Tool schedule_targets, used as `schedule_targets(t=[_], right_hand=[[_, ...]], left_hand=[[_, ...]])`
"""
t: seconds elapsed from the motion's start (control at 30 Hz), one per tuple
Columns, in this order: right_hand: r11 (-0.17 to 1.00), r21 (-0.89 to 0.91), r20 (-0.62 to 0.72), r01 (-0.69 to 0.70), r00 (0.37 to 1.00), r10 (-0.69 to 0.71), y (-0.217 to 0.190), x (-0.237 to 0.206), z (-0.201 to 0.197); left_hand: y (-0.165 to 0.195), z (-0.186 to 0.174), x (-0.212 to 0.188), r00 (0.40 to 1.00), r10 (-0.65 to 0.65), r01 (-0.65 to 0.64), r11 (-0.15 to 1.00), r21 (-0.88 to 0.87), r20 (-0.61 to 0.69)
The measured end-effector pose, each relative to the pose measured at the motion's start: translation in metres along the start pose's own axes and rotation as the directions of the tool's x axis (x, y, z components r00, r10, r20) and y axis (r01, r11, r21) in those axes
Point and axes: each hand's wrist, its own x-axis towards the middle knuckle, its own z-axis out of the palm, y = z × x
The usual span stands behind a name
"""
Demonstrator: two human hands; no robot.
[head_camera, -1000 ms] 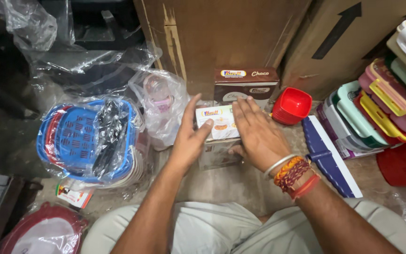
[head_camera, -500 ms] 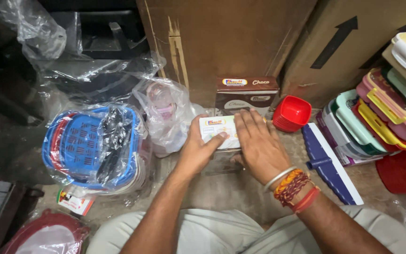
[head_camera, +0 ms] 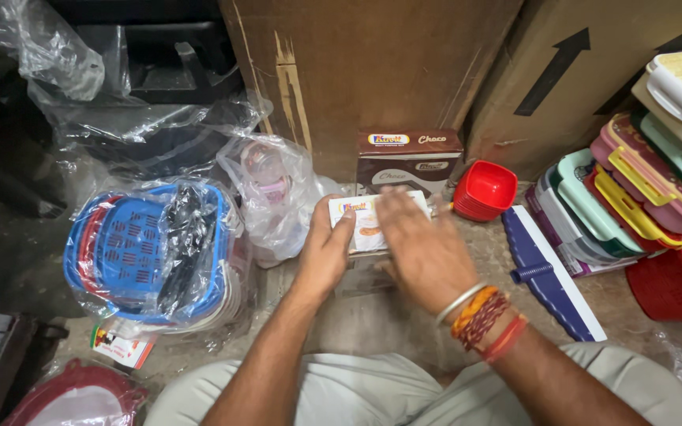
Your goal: The person assembles a two-compartment food container by placing the lid on the base, then wraps it in a clear plastic bag and places it into a cardboard box. The person then closes the box and briefly handles a small red plastic bowl.
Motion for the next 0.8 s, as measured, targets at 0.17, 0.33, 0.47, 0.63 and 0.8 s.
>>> schedule_targets(t=[0.17, 0.33, 0.47, 0.63, 0.8], right_hand=[[0.853, 0.496, 0.038, -0.161, 0.986, 0.164, 0.038, 0.000, 0.011], [0.415, 0.854, 0.224, -0.313, 0.942, 0.249, 0.048, -0.018, 0.043], [0.242, 0.908, 0.281, -0.343, 0.924, 0.259, 0.047, -0.020, 0.052], [0.357, 0.870, 0.253, -0.339, 0.930, 0.267, 0.037, -0.011, 0.037], [0.546, 0.807, 0.103, -0.226, 0.964, 0.246, 0.033, -0.001, 0.017]], left_hand=[[0.006, -0.002, -0.003, 0.998, 0.058, -0.058, 0.989, 0.133, 0.002], [0.016, -0.006, -0.003, 0.948, 0.313, -0.315, 0.886, 0.340, 0.062], [0.028, -0.008, -0.006, 0.971, 0.224, -0.238, 0.900, 0.365, 0.080], [0.055, -0.018, -0.008, 0.941, 0.320, -0.333, 0.831, 0.445, 0.108], [0.087, -0.022, -0.017, 0.890, 0.350, -0.454, 0.622, 0.638, 0.292]])
